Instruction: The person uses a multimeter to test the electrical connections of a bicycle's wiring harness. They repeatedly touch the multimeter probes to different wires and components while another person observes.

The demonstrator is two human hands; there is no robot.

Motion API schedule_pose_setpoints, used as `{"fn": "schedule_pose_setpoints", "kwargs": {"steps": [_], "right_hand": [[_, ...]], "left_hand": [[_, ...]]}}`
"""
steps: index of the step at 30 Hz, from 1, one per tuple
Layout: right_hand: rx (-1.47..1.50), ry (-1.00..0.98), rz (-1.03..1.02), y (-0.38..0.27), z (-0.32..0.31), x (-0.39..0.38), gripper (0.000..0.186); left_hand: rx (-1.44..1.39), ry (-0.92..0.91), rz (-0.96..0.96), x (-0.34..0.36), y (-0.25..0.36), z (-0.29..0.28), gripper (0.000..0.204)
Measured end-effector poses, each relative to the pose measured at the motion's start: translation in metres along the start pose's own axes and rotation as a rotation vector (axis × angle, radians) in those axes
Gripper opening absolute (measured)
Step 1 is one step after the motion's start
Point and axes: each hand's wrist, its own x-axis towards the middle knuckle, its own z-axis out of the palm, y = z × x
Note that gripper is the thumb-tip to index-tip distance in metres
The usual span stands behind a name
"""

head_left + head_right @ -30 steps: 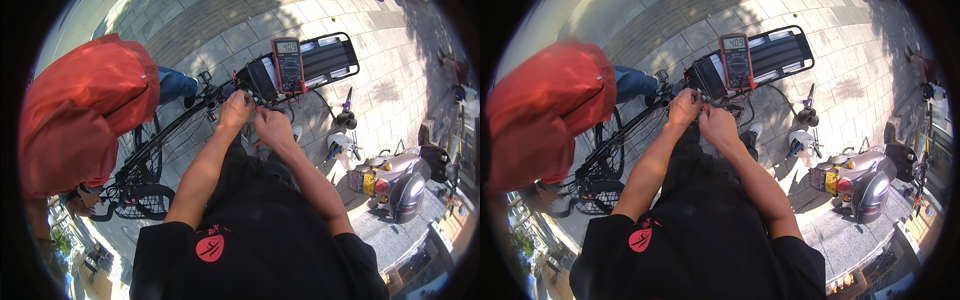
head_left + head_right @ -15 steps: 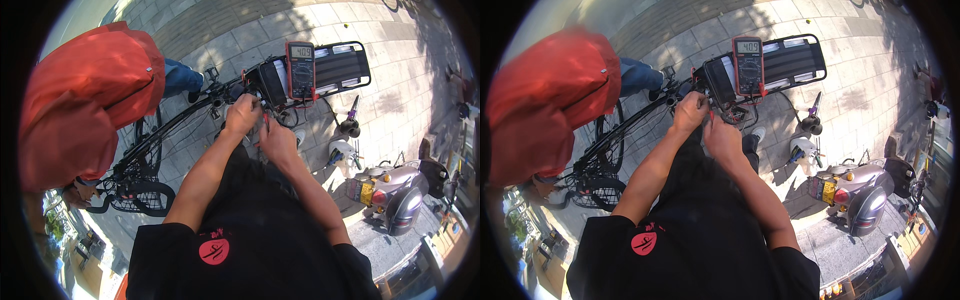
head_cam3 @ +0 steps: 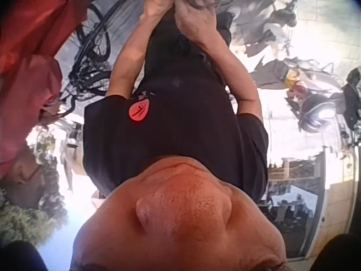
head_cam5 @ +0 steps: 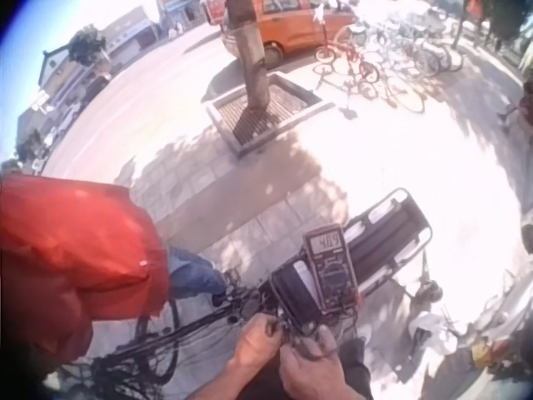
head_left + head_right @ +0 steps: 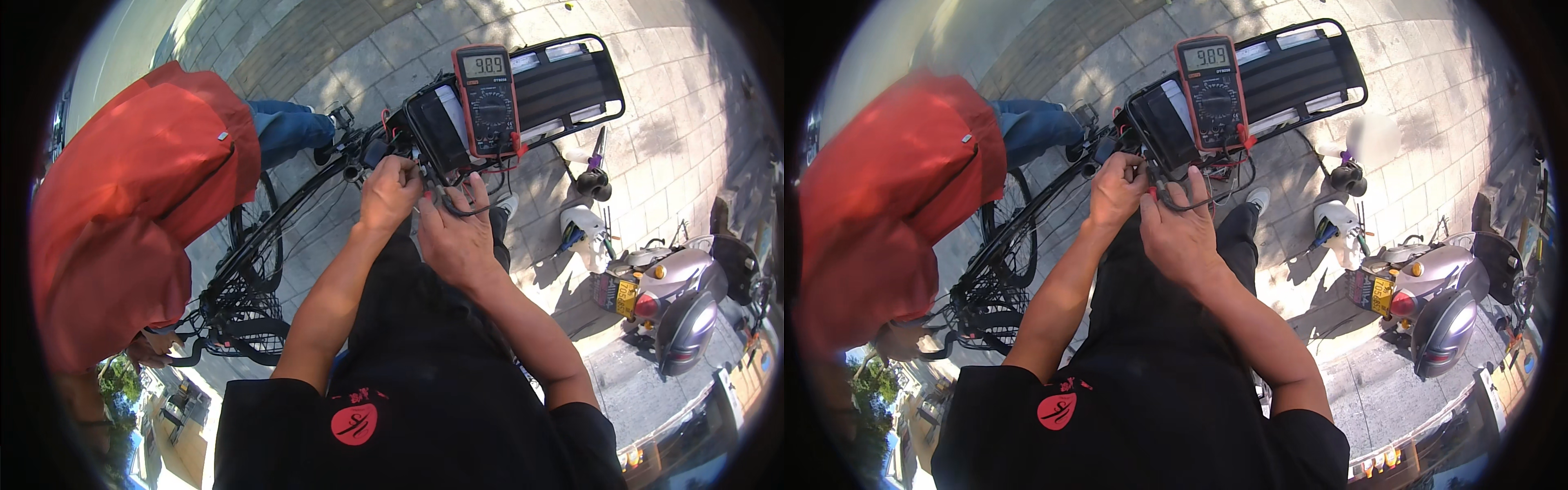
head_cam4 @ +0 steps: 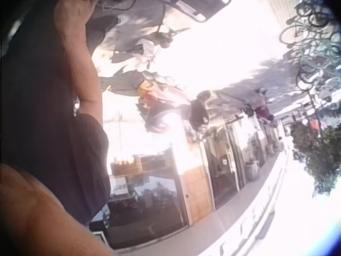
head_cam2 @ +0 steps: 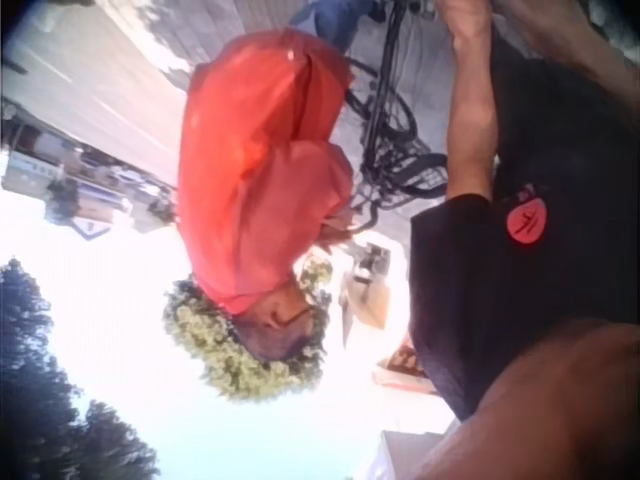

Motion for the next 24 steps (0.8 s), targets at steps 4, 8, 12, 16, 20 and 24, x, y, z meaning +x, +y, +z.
{"fn": "schedule_pose_setpoints", "kwargs": {"steps": [4,8,12,16,20,24], "right_hand": [[-0.052,-0.058,-0.085,-0.005,-0.013,0.017,0.03],[-0.127,-0.158,-0.159,-0.017,-0.019,0.026,0.033],[-0.207,-0.227,-0.199,-0.03,-0.012,0.025,0.041],[-0.168,-0.146,-0.174,-0.025,-0.011,0.017,0.046],[-0.058,-0.177,-0.169,-0.014,-0.009,0.009,0.046],[-0.021,-0.118,-0.219,-0.006,-0.005,-0.001,0.043]], "left_hand": [[-0.051,-0.041,-0.044,0.0,0.002,-0.004,0.02],[-0.116,-0.102,-0.08,-0.003,-0.005,-0.007,0.029],[-0.123,-0.042,0.01,-0.006,-0.017,-0.001,0.04],[-0.042,-0.081,0.001,-0.008,-0.013,-0.004,0.032],[0.003,-0.059,-0.055,-0.009,-0.016,0.001,0.032],[-0.003,-0.012,-0.04,-0.012,-0.011,0.004,0.028]]}}
